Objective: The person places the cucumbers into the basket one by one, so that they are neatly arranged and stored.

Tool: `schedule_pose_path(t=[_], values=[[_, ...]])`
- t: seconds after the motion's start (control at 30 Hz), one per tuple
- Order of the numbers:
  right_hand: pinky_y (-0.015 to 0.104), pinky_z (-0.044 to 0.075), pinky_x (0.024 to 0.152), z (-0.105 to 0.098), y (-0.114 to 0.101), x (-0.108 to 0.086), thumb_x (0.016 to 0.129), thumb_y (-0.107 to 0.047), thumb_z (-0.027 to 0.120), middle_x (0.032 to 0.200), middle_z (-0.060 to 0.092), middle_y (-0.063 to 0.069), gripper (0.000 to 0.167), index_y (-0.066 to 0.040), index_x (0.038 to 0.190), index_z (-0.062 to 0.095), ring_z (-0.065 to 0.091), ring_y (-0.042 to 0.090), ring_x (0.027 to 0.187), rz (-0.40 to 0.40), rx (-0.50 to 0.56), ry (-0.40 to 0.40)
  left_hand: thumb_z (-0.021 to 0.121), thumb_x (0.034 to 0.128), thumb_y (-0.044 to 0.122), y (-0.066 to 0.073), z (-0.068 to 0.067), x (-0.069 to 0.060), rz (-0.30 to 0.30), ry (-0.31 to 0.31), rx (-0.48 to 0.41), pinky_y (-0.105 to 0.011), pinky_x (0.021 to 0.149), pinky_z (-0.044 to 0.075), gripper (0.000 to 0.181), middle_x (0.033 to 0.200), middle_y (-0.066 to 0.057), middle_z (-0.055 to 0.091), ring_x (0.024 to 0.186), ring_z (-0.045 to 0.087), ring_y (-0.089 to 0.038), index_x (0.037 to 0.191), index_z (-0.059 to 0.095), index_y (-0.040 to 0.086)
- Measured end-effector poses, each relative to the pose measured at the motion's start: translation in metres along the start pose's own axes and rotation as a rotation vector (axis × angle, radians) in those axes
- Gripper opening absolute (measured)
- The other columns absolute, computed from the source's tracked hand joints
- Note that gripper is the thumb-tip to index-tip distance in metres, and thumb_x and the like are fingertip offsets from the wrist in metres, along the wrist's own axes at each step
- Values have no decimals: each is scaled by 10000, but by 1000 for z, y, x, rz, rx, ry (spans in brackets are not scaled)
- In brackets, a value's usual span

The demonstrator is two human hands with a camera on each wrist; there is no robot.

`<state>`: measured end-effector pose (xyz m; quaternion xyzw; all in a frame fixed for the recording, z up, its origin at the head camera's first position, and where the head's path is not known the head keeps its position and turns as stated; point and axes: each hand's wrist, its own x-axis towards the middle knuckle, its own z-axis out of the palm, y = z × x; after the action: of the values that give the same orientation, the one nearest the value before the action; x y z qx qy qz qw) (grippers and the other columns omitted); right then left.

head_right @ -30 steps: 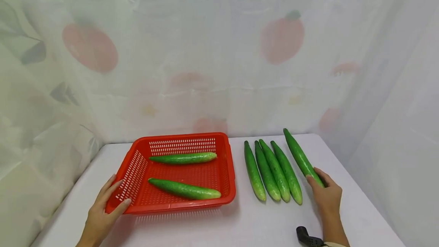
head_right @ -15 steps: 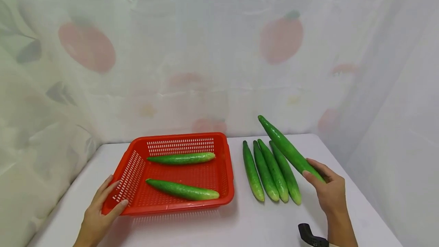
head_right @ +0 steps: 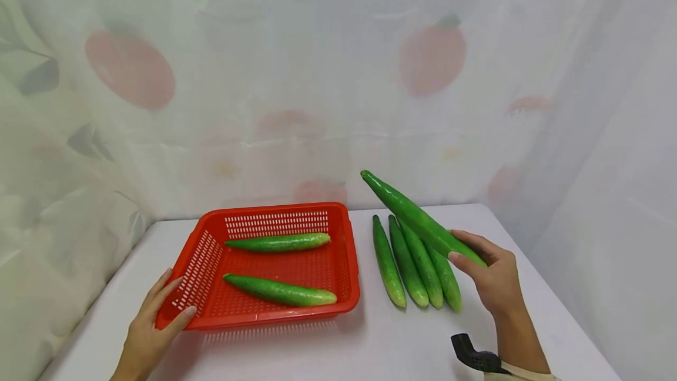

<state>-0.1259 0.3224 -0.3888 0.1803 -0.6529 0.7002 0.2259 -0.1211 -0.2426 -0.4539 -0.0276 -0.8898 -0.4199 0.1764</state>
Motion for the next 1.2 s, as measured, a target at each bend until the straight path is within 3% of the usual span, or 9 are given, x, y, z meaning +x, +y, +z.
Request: schedule_pose_path(t=[0.23, 0.47, 0.9, 1.2], values=[[207, 484, 824, 11, -8, 11, 846, 218, 557, 1173, 646, 48, 380, 164, 1222, 553, 586, 167, 1051, -25, -61, -82, 758, 855, 249, 0, 0, 0, -6, 0, -9, -19, 886, 239, 654, 1552, 40, 251, 1359, 247, -61, 1428, 472, 117], [234, 498, 816, 29, -11, 25, 845, 199, 576, 1194, 639, 76, 384, 157, 1226, 555, 603, 180, 1061, -30, -50, -188, 767, 845, 212, -1, 0, -1, 27, 21, 0, -28, 907, 227, 643, 1542, 98, 252, 1352, 240, -22, 1417, 488, 119], [250, 519, 733, 61, -12, 43, 836, 95, 671, 1136, 671, 69, 351, 75, 1184, 635, 625, 200, 927, -6, -182, -222, 770, 842, 204, -1, 2, 0, 25, 18, -17, -26, 911, 234, 646, 1544, 68, 257, 1356, 237, -27, 1413, 488, 94], [296, 521, 740, 85, -9, 50, 855, 39, 675, 1118, 672, 100, 316, 26, 1170, 663, 618, 239, 914, 32, -164, -300, 755, 858, 255, 3, 0, 0, -7, 5, -1, -7, 873, 247, 650, 1550, 38, 250, 1371, 249, -112, 1424, 475, 105]])
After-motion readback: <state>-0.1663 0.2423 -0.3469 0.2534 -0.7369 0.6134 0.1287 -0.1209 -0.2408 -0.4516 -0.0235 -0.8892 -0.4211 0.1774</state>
